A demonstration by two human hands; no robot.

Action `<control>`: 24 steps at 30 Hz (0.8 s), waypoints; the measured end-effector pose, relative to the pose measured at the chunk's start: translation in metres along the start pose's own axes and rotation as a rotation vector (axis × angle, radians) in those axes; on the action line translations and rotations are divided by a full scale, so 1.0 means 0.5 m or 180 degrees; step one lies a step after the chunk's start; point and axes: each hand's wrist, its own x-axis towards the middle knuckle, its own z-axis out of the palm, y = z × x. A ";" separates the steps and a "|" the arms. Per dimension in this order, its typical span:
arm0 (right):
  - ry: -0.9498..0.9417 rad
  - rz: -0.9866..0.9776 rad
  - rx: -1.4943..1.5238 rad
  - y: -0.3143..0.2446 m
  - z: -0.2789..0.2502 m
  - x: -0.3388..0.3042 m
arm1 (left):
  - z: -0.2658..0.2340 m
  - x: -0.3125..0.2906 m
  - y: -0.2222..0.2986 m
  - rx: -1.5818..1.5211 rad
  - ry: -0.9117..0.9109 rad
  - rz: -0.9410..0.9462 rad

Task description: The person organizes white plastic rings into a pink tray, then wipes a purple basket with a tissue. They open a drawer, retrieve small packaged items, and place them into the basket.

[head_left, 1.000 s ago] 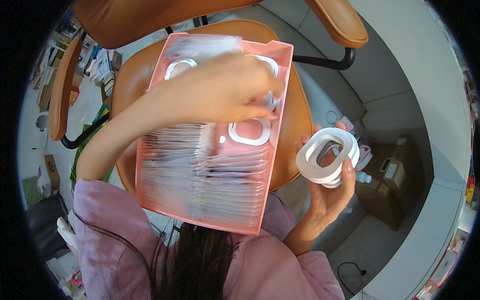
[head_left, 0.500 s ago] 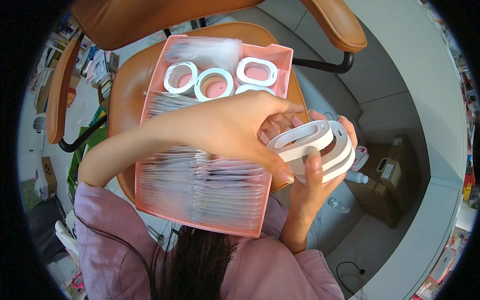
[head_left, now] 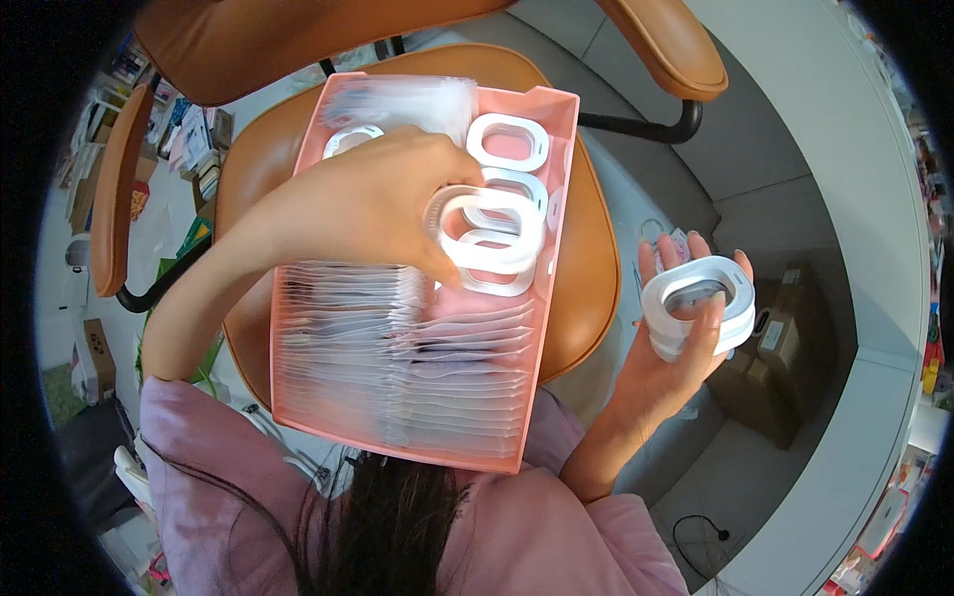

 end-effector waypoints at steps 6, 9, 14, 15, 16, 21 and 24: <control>-0.0199 0.0228 0.0082 -0.005 0.003 -0.013 | 0.061 0.021 0.018 0.1272 -0.0077 0.0088; -0.0222 0.0296 0.0184 -0.006 0.008 -0.020 | 0.081 0.029 0.024 0.1339 0.0013 0.0361; -0.0296 0.0322 0.0218 -0.006 0.003 -0.019 | 0.094 0.024 0.027 0.1062 0.0303 0.0585; -0.0297 0.0321 0.0215 -0.006 0.003 -0.019 | 0.103 0.025 0.021 0.1072 0.0385 0.0627; -0.0294 0.0318 0.0208 -0.006 0.003 -0.018 | 0.108 0.024 0.019 0.1194 0.0413 0.0663; -0.0321 0.0363 0.0187 -0.007 0.001 -0.021 | 0.125 0.013 0.011 0.1569 0.0366 0.0589; -0.0362 0.0428 0.0202 -0.003 0.000 -0.020 | 0.137 0.020 0.004 0.1999 0.0304 0.0766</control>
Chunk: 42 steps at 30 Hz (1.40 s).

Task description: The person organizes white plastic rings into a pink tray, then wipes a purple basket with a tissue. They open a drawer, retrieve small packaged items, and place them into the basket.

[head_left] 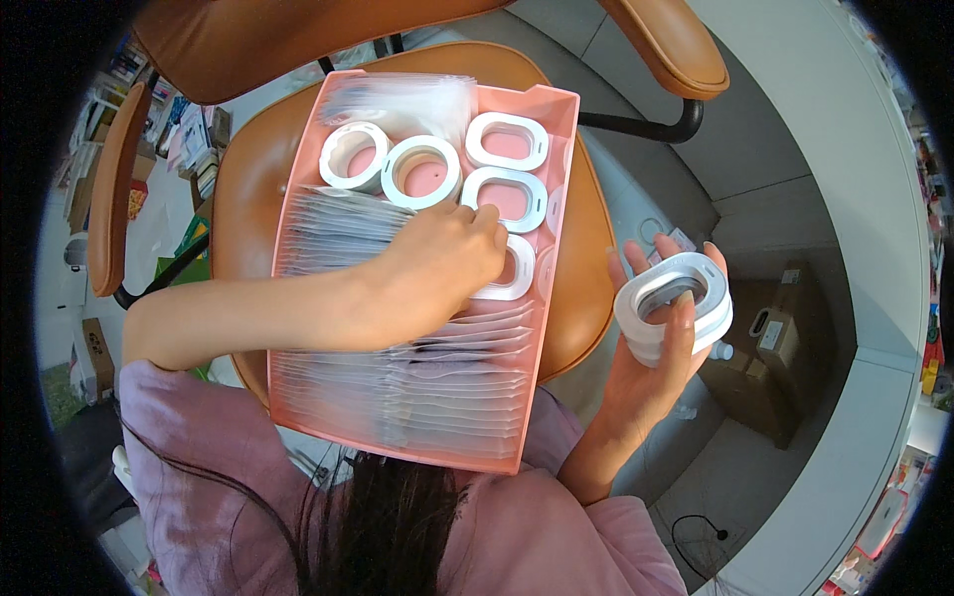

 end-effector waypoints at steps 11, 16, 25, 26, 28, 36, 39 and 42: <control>-0.0232 0.0284 0.0163 0.002 0.002 -0.007 | 0.025 0.010 -0.005 0.0323 0.0080 0.0061; -0.0303 0.0700 0.0680 0.005 0.000 -0.007 | 0.011 0.018 -0.019 0.0340 0.0153 0.0064; -0.0322 0.0091 -0.0326 0.019 0.020 -0.003 | -0.138 0.041 0.020 -0.3488 -0.0381 -0.0242; -0.0364 -0.0114 -0.0561 0.021 0.025 -0.002 | -0.133 0.044 0.029 -0.3414 -0.0369 -0.0151; -0.0507 -0.0160 -0.0574 0.018 0.043 -0.007 | -0.094 0.050 0.033 -0.3465 0.0127 0.0283; -0.0389 0.0651 0.0228 0.013 0.081 -0.012 | -0.081 0.025 0.006 -0.3880 0.0621 0.0076; -0.0605 0.0341 -0.0093 0.010 0.050 -0.008 | -0.077 -0.007 -0.032 -0.3848 0.1119 0.0241; -0.2270 -0.0138 -0.1687 -0.034 0.005 0.012 | -0.084 -0.039 -0.053 -0.4551 0.0895 -0.0375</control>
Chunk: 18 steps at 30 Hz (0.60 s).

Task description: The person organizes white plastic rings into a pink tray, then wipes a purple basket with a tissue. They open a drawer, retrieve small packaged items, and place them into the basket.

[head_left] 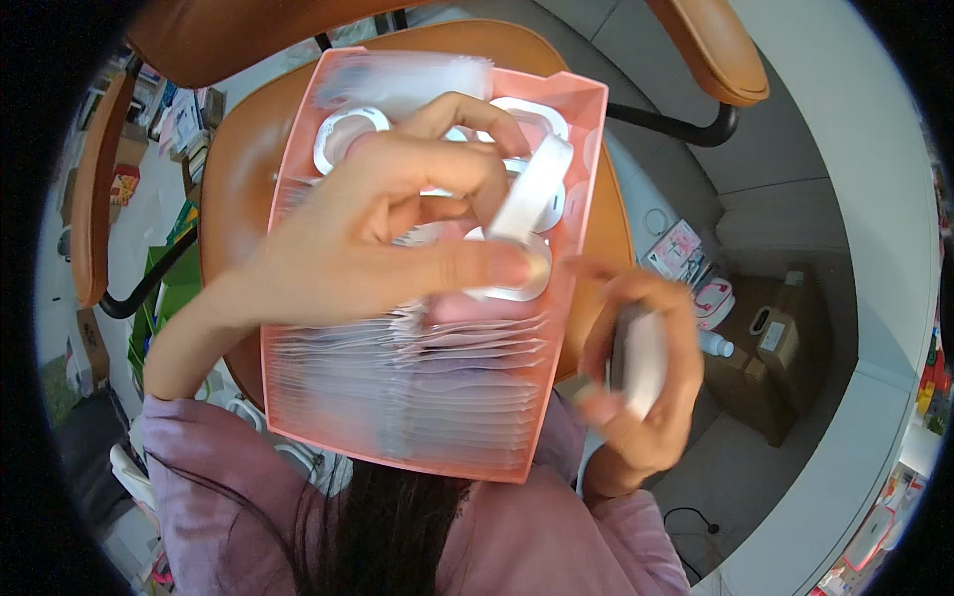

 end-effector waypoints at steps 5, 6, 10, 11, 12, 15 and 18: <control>-0.2487 0.0594 -0.1219 -0.055 -0.010 0.030 | -0.023 0.012 0.006 0.0780 -0.0510 -0.0741; -0.2711 0.0696 -0.1284 -0.062 -0.013 0.029 | -0.014 0.015 0.002 0.1107 -0.0589 -0.0607; -0.2865 0.0645 -0.1371 -0.065 -0.008 0.000 | 0.017 0.013 -0.006 0.1877 -0.1015 -0.0592; -0.2845 0.0665 -0.1376 -0.066 -0.005 -0.004 | 0.021 0.013 -0.009 0.1982 -0.1160 -0.0603; -0.2876 0.0663 -0.1388 -0.067 -0.003 -0.005 | 0.025 0.010 -0.013 0.2006 -0.1250 -0.0603; -0.2922 0.0669 -0.1364 -0.067 -0.005 -0.004 | 0.027 0.013 -0.035 0.1900 -0.1555 -0.0584; -0.2939 0.0603 -0.1262 -0.062 -0.009 -0.014 | 0.025 0.023 -0.022 0.1840 -0.1822 -0.0866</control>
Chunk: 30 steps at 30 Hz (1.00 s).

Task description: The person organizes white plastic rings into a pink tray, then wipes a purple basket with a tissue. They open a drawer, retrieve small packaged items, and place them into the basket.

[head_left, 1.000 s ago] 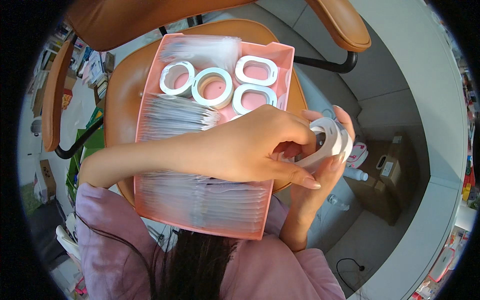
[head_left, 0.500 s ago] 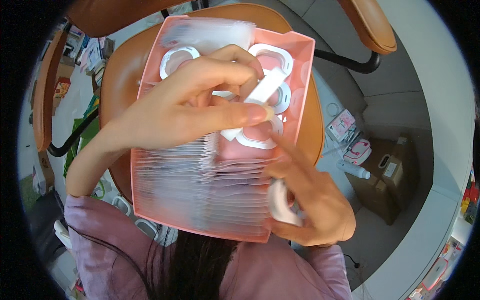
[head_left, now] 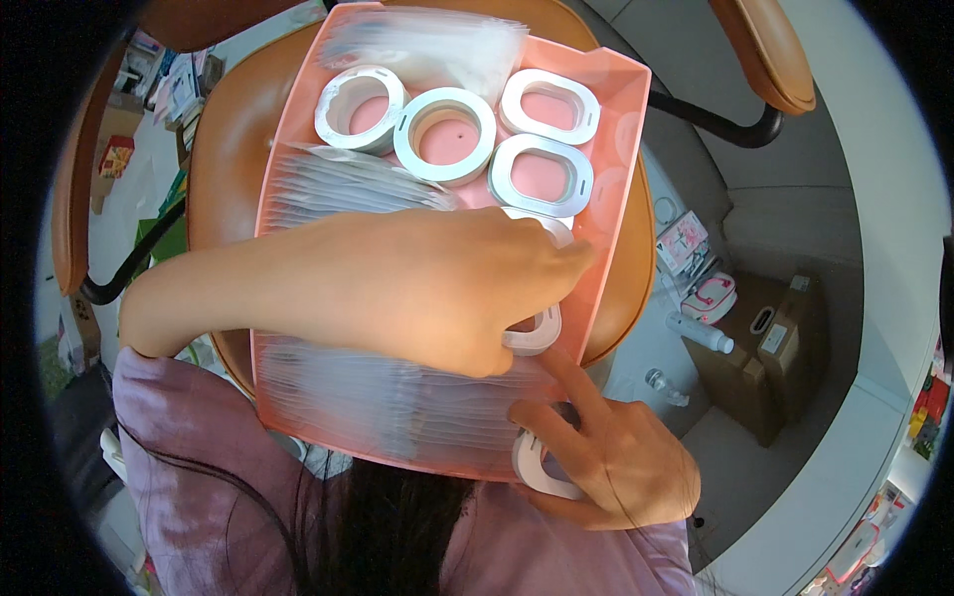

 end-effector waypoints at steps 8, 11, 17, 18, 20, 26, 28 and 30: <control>-0.0102 0.0348 0.0006 -0.017 0.001 0.000 | -0.010 0.010 0.001 0.0118 -0.0591 -0.0124; 0.0061 0.0515 -0.0014 -0.028 0.004 -0.004 | -0.003 0.015 -0.012 -0.0052 -0.0775 -0.0052; 0.0096 0.0244 -0.0224 -0.022 0.012 -0.017 | 0.022 0.023 -0.029 0.0146 -0.0614 0.0106; 0.0126 0.0252 -0.0254 -0.023 0.012 -0.018 | 0.025 0.027 -0.029 0.0061 -0.0622 0.0123; 0.0195 0.0286 -0.0317 -0.026 0.012 -0.016 | 0.024 0.032 -0.026 0.0062 -0.0694 0.0124; 0.0388 0.0278 -0.0252 -0.022 0.009 -0.018 | 0.022 0.021 -0.024 0.0382 -0.0385 0.0293; 0.0392 0.0251 -0.0260 -0.021 0.005 -0.017 | 0.017 0.014 -0.024 0.0452 -0.0173 0.0323; 0.0436 0.0245 -0.0270 -0.022 0.004 -0.019 | 0.028 0.009 -0.033 0.0620 0.0175 0.0542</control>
